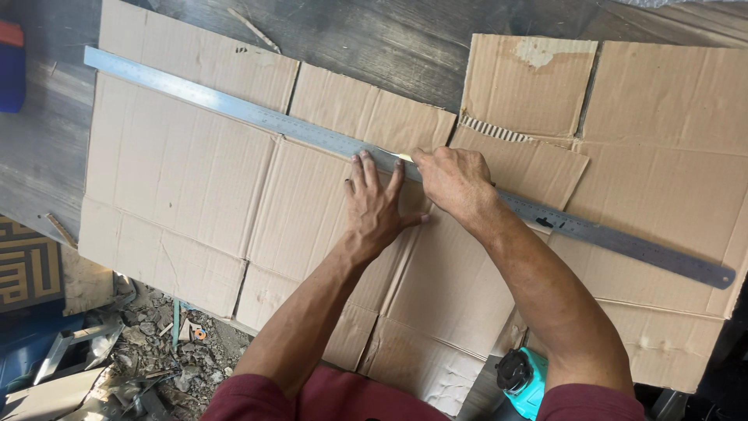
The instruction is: The person uses a metal ruler and a utility knife to measure and cut a large piece of cardboard on a wooden workbench. They mark lines, score the cardboard, and then cut along the lines to separate sections.
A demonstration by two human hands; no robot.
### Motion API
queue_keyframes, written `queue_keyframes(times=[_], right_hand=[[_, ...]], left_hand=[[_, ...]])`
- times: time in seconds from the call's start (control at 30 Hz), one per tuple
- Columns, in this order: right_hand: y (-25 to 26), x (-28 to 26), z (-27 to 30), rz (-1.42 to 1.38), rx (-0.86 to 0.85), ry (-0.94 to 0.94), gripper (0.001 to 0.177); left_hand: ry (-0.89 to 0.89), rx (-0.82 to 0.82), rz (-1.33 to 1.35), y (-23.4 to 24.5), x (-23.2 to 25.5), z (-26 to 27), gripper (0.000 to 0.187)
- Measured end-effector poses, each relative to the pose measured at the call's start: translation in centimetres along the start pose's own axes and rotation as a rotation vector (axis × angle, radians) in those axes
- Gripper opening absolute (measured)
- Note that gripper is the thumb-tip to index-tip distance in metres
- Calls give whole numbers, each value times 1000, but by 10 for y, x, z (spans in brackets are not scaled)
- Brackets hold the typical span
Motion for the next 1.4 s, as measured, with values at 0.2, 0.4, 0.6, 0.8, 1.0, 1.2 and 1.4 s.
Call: queue_keyframes(times=[0.2,0.4,0.6,0.8,1.0,1.2,1.4], right_hand=[[8,20,16,-56,-37,-8,32],[8,44,30,-108,-75,-9,32],[-4,57,31,-101,-23,10,30],[-8,58,34,-70,36,32,24],[-19,61,31,-40,59,28,22],[-16,61,34,-53,57,22,20],[-14,71,43,-53,45,18,21]], left_hand=[[-18,-26,0,-1,1,-1,123],[8,-21,6,4,4,-3,113],[69,-17,40,0,10,-7,107],[153,-72,44,-7,24,-18,105],[163,-65,8,-13,33,-25,110],[241,-116,-63,-10,42,-31,114],[233,-68,-111,-6,44,-29,111]])
Point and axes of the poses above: each hand's wrist, its own z-axis away from the middle knuckle, its own y-axis out of the back of the hand, x = y × z, the point moved 10 cm from there along -z, towards the middle knuckle, and after that the axes turned 14 degrees about -y, right-handed, at the moved point
